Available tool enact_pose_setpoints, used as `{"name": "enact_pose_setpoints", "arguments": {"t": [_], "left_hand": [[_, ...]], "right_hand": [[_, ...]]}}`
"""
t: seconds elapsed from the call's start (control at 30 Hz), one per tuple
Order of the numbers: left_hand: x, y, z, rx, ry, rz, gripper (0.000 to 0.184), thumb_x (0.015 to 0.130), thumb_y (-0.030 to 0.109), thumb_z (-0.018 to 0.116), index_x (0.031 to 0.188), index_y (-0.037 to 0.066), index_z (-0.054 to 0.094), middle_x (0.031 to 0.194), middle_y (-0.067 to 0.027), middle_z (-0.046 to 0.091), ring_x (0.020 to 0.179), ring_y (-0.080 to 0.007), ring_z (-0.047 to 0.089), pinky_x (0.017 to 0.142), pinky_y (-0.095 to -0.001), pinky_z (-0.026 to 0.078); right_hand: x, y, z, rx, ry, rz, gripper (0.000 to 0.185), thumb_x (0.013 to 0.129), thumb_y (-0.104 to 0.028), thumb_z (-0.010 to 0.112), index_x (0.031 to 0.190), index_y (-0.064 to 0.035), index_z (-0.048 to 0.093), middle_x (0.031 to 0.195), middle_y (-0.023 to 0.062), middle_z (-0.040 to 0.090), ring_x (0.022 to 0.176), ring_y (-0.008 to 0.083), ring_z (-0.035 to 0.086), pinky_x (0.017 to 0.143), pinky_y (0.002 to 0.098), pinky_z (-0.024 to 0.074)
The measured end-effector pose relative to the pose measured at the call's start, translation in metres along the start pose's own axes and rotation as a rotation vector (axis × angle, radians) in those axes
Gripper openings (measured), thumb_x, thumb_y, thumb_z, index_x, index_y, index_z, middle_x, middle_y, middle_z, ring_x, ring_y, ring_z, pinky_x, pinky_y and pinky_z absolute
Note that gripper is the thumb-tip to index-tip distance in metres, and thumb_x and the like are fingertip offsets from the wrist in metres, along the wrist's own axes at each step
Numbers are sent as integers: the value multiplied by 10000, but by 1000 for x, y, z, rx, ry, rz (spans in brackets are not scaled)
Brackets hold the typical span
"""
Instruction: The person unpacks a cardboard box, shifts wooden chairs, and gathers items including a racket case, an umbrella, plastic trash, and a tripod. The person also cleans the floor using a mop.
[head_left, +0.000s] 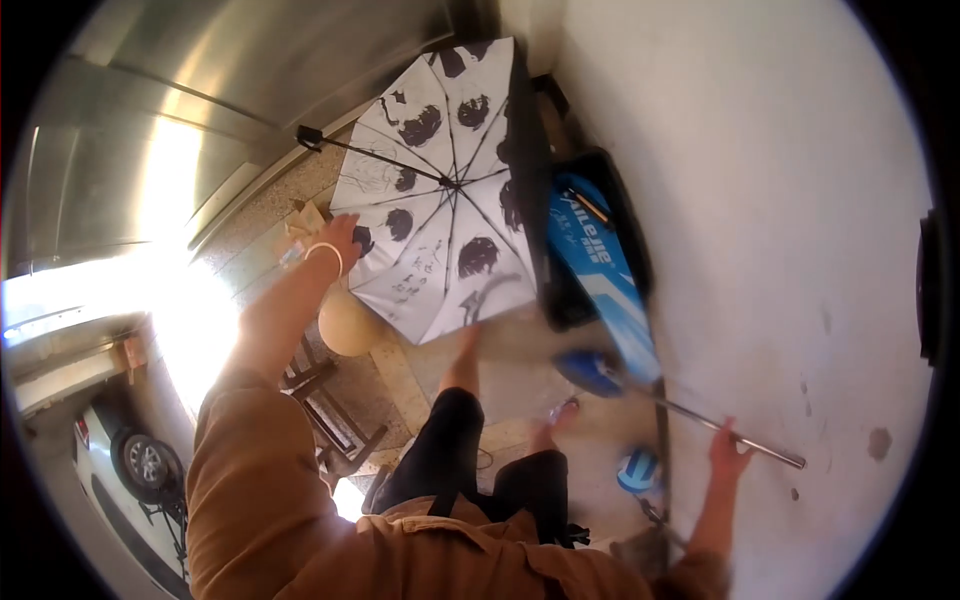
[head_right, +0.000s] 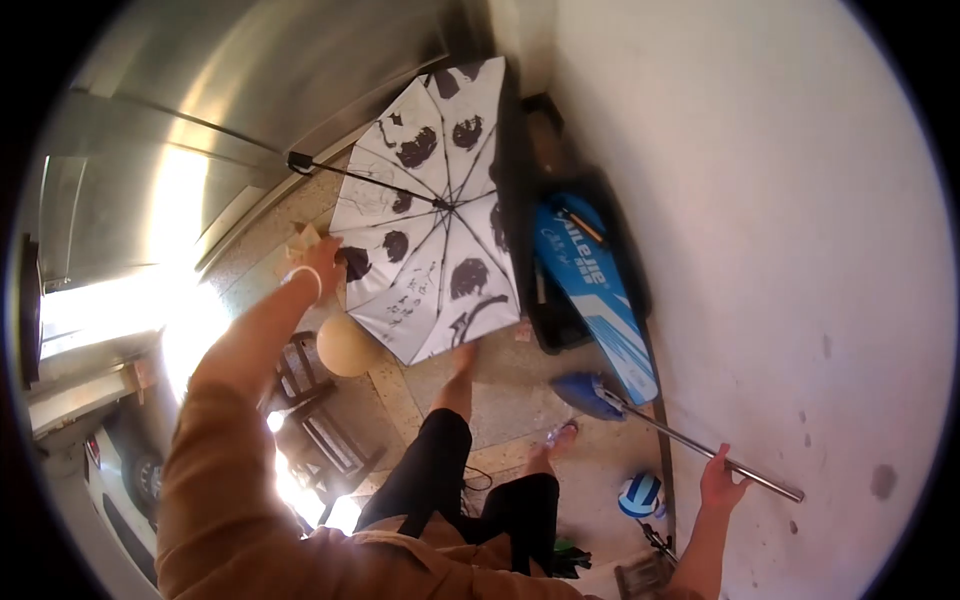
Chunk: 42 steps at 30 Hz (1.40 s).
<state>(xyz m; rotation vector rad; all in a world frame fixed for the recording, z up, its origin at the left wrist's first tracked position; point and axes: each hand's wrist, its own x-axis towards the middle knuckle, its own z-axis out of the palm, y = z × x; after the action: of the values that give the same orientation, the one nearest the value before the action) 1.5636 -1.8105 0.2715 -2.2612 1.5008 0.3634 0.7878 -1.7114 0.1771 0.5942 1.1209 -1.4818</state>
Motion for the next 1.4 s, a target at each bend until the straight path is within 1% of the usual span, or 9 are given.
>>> {"name": "enact_pose_setpoints", "arguments": {"t": [0.3, 0.4, 0.6, 0.63, 0.7, 0.83, 0.87, 1.2, 1.4], "left_hand": [[184, -84, -91, 677, 171, -1, 468, 854, 143, 360, 1311, 105, 270, 1402, -54, 197, 1282, -223, 215, 1025, -376, 216], [213, -105, -82, 706, 74, 25, 436, 837, 164, 429, 1266, 106, 377, 1330, -83, 352, 1212, -229, 354, 990, -366, 281], [217, -98, -29, 624, -854, -19, 287, 728, 379, 564, 890, 164, 666, 927, -49, 633, 890, -170, 593, 769, -336, 448], [166, -51, -85, 559, -909, 139, 513, 680, 416, 560, 1079, 95, 582, 1098, -120, 563, 1004, -286, 525, 844, -369, 419], [135, -108, 1, 128, -637, 435, 293, 737, 309, 540, 839, 53, 641, 904, -138, 620, 793, -294, 606, 694, -392, 475], [31, -108, 40, -896, -646, 32, 139, 760, 146, 552, 721, 14, 535, 653, -101, 568, 535, -183, 566, 473, -300, 458], [11, -84, 28, -957, -663, -251, 121, 739, 138, 580, 708, 29, 537, 616, -94, 566, 532, -177, 574, 487, -293, 457], [-163, -26, 71, -846, -196, -122, 215, 730, 202, 573, 838, 18, 543, 656, -135, 570, 624, -224, 578, 596, -305, 451], [-148, -14, 69, -901, -166, -155, 261, 725, 195, 563, 908, 9, 550, 743, -184, 588, 720, -311, 591, 657, -353, 463]], "right_hand": [[-25, 46, 31, -73, 42, -18, 537, 891, -371, 386, 1208, 61, 341, 1112, 166, 532, 996, 221, 545, 795, 299, 484], [-26, 38, 40, -188, 22, -41, 480, 872, -292, 466, 1178, 61, 353, 1063, 167, 553, 947, 214, 567, 756, 292, 502], [-37, 54, 73, -311, 158, -47, 378, 851, -266, 508, 1071, 28, 416, 960, 158, 591, 818, 217, 606, 682, 304, 521], [-39, 58, 63, -368, 98, 64, 314, 851, -247, 507, 1016, 13, 445, 945, 156, 597, 773, 208, 610, 663, 305, 521], [-50, 95, 49, -423, 54, 80, 191, 854, -221, 497, 877, -36, 538, 859, 118, 626, 741, 178, 612, 630, 306, 523], [-89, 198, 59, -677, -100, 394, 174, 849, -210, 503, 948, -71, 539, 854, 84, 606, 711, 195, 596, 564, 284, 489], [-94, 224, 69, -895, -53, 439, 225, 848, -214, 505, 1020, -69, 512, 893, 90, 596, 726, 203, 596, 578, 276, 487], [-41, 512, 138, -1354, -908, 401, 366, 893, -308, 436, 1169, -69, 462, 962, 65, 570, 819, 142, 567, 652, 252, 465], [105, 693, 291, -883, -596, 540, 329, 881, -312, 440, 1050, -30, 442, 973, 130, 529, 771, 237, 542, 672, 353, 461]]}}
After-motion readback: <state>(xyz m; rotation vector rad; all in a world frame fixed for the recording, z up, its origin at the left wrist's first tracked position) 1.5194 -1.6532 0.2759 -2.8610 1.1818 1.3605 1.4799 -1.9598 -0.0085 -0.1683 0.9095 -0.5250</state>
